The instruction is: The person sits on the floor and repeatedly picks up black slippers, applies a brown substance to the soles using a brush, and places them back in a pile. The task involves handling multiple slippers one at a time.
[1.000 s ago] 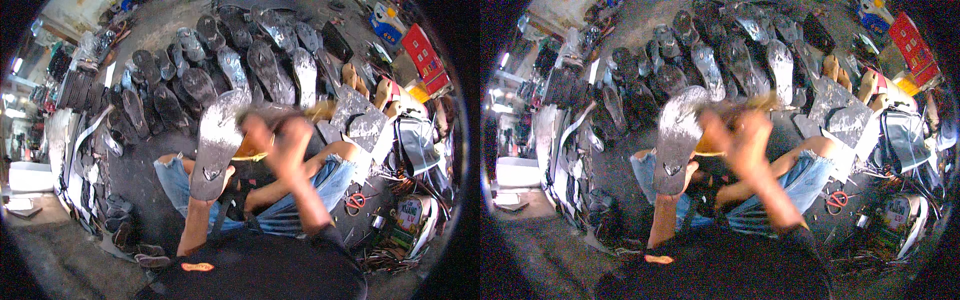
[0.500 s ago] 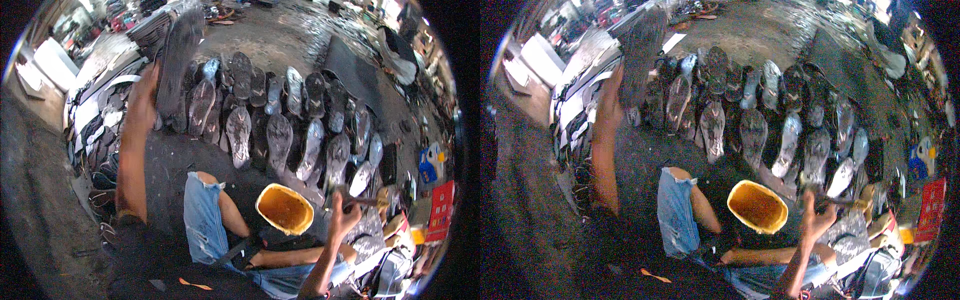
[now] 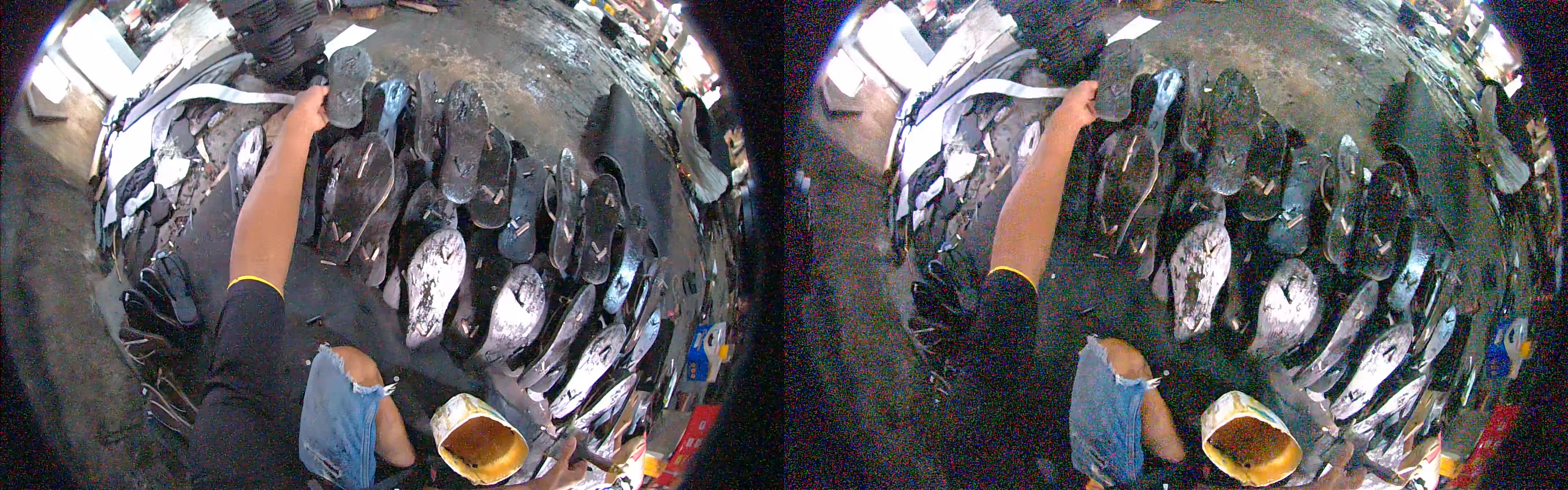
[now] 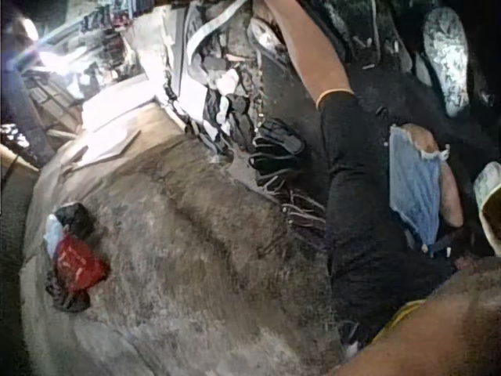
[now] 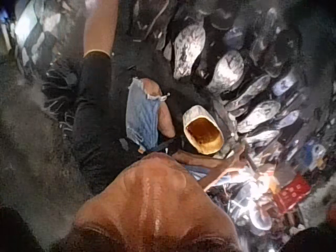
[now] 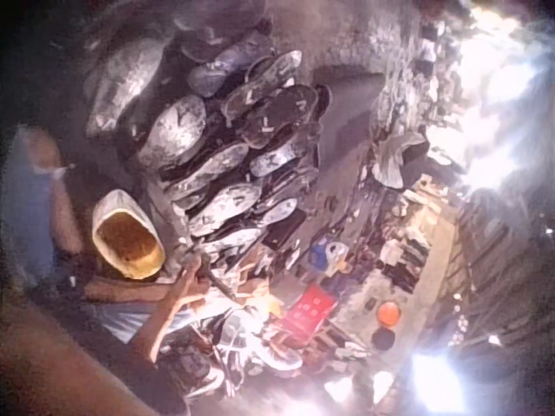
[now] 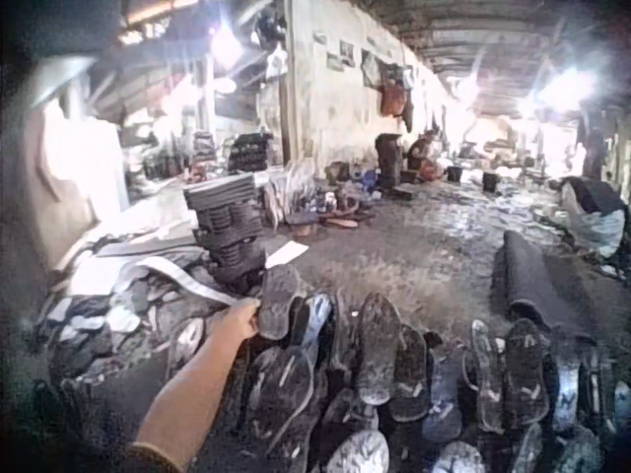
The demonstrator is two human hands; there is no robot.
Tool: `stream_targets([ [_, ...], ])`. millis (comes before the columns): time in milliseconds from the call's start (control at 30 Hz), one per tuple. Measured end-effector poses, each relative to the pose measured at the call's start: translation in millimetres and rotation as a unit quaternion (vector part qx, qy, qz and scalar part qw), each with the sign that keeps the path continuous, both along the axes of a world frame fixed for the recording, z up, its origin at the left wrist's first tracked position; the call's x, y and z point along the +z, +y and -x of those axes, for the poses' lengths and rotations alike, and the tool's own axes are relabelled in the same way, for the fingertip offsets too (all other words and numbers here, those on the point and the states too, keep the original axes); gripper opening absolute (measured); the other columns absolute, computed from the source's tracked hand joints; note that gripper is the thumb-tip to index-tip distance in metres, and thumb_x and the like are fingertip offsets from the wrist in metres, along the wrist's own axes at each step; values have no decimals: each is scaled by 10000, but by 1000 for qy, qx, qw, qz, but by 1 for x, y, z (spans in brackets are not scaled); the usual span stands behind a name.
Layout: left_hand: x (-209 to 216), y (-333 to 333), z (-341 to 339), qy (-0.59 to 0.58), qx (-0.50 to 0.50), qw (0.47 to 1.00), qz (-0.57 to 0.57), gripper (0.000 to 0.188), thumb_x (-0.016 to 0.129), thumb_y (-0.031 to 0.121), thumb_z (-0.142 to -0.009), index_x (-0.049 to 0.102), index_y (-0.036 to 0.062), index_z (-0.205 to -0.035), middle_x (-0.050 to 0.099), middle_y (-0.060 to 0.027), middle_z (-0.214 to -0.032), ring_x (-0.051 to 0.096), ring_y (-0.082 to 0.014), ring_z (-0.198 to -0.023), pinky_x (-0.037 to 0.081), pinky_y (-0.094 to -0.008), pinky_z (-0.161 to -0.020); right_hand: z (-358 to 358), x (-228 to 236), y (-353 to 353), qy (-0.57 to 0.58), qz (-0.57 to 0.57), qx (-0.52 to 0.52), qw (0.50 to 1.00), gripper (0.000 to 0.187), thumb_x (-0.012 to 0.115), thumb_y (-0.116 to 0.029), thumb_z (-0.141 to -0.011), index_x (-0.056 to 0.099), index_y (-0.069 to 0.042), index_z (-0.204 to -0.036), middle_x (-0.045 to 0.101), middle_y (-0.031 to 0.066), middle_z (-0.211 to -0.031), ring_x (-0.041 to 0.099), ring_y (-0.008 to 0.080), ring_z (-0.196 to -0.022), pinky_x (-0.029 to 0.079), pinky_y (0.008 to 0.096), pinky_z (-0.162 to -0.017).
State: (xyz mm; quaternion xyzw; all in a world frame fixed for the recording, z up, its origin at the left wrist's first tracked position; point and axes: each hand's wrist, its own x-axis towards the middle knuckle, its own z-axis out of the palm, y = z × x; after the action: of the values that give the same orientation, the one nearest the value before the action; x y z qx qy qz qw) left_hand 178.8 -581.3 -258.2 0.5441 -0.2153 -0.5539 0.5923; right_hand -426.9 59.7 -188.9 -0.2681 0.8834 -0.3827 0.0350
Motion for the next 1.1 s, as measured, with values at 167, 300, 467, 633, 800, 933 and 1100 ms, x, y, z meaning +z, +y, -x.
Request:
stream_targets([
  [167, -17, 1, 56, 23, -26, 999, -1, 62, 596, 101, -936, 593, 41, -950, 670, -102, -899, 687, -275, -781, 613, -401, -688, 1, 7, -10, 23, -9, -21, 999, 444, 806, -327, -936, 762, 73, -1124, 761, 151, -921, 668, 189, -786, 548, 343, -732],
  [300, 1, 11, 26, -255, -66, 964, -41, 194, 558, 166, -964, 708, 45, -990, 744, -124, -914, 741, -300, -844, 610, -433, -791, 2, 0, -32, 10, -5, 7, 1000, 445, 790, -323, -949, 753, 77, -1140, 758, 163, -966, 675, 203, -833, 551, 354, -770],
  [467, 43, 124, -31, -691, -162, 703, 47, 390, 655, 341, -944, 745, 58, -1196, 772, -192, -1079, 744, -327, -1044, 576, -420, -948, -5, -5, -39, 15, 4, 31, 999, 447, 769, -318, -966, 742, 83, -1162, 754, 177, -1022, 684, 221, -892, 556, 368, -818],
  [633, 162, 396, -64, -662, -56, 743, 78, 340, 716, 302, -942, 775, 50, -1162, 793, -140, -1018, 749, -230, -933, 570, -373, -885, -11, -4, -22, 2, 40, 37, 998, 449, 748, -313, -983, 730, 89, -1183, 750, 192, -1078, 693, 238, -952, 561, 381, -865],
  [800, 172, 576, -293, -736, 261, 611, -127, 329, 764, 335, -896, 795, 34, -1024, 791, -160, -973, 763, -293, -883, 580, -404, -805, -11, 6, -3, -14, 83, 71, 994, 451, 727, -308, -1000, 719, 95, -1204, 747, 206, -1134, 702, 256, -1011, 565, 395, -913],
  [933, 68, 536, -286, -771, 48, 579, -262, 538, 734, 535, -871, 760, 6, -969, 746, -249, -995, 727, -421, -964, 553, -515, -855, -29, 39, 13, -2, 177, 150, 973, 419, 651, -312, -1049, 721, 76, -1193, 725, 244, -1210, 702, 288, -1103, 568, 416, -980],
  [1100, -55, 567, -414, -800, -107, 418, -417, 811, 765, 696, -776, 733, -22, -1151, 715, -266, -1223, 703, -440, -1113, 530, -572, -979, -85, 63, -26, -8, -24, 250, 968, 226, 780, -226, -938, 782, -33, -1055, 788, 155, -967, 748, 226, -884, 578, 363, -830],
])
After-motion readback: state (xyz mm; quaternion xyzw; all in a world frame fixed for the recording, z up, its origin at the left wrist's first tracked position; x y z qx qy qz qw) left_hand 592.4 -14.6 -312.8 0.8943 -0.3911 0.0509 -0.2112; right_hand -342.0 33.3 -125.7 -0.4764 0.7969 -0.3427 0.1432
